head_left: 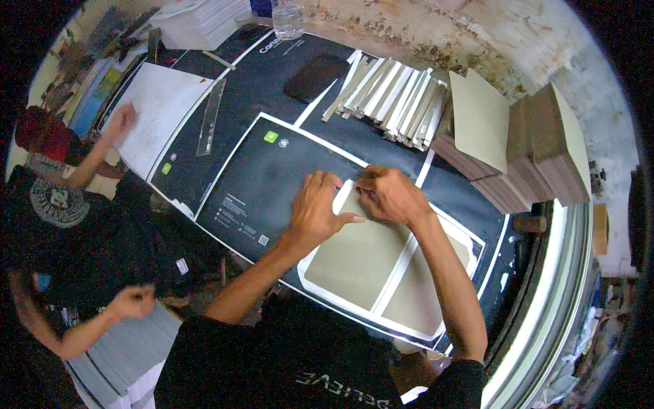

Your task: The person is manually applying glue and folding cardboard components to assemble packaging folders.

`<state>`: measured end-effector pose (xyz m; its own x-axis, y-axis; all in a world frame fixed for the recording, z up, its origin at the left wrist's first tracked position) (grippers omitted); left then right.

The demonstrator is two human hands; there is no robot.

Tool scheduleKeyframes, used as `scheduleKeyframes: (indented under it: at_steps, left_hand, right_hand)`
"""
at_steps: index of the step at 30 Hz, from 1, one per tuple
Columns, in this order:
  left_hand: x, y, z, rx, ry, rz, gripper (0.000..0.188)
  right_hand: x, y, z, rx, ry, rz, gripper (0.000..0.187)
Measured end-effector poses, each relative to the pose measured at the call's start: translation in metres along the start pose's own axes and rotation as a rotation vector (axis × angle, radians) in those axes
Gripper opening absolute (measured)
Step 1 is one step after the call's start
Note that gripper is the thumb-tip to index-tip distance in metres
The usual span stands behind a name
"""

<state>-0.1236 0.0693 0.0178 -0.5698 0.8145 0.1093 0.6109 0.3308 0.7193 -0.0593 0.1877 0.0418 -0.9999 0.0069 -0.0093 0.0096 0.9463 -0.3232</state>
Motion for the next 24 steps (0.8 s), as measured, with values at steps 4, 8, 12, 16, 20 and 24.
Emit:
scheduleKeyframes:
  at_steps: [4, 8, 12, 16, 20, 24]
  left_hand:
    - [-0.001, 0.007, -0.004, -0.02, 0.055, 0.063, 0.083]
    - [0.003, 0.015, 0.001, -0.047, 0.04, 0.24, 0.087]
    - [0.0, 0.014, 0.006, 0.056, -0.049, 0.332, 0.084]
    - [-0.003, 0.016, 0.015, 0.226, -0.15, 0.379, 0.075]
    - [-0.002, 0.013, 0.032, 0.377, -0.26, 0.33, 0.07]
    - [-0.008, 0.013, 0.029, 0.343, -0.201, 0.323, 0.071]
  right_hand:
    - [-0.012, -0.015, 0.01, -0.17, 0.059, -0.039, 0.025]
    - [-0.027, -0.02, 0.007, -0.134, 0.165, -0.034, 0.033]
    - [-0.045, -0.004, 0.005, 0.176, 0.144, 0.084, 0.042]
    - [-0.058, -0.002, 0.007, 0.32, 0.305, 0.166, 0.058]
    - [-0.061, 0.0, 0.014, 0.331, 0.402, 0.171, 0.081]
    - [-0.054, -0.011, 0.002, 0.409, 0.43, 0.162, 0.095]
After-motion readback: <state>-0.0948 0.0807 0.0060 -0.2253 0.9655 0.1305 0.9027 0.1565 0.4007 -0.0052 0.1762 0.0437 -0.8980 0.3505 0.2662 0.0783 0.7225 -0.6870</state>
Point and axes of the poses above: each hand's wrist, its own x-axis towards the middle knuckle, its own z-axis out of the palm, y = z × x, the point moved 8 cm from there along x, towards the middle knuckle, and after that the axes turned 4 degrees about -x, right-handed, at the moved point
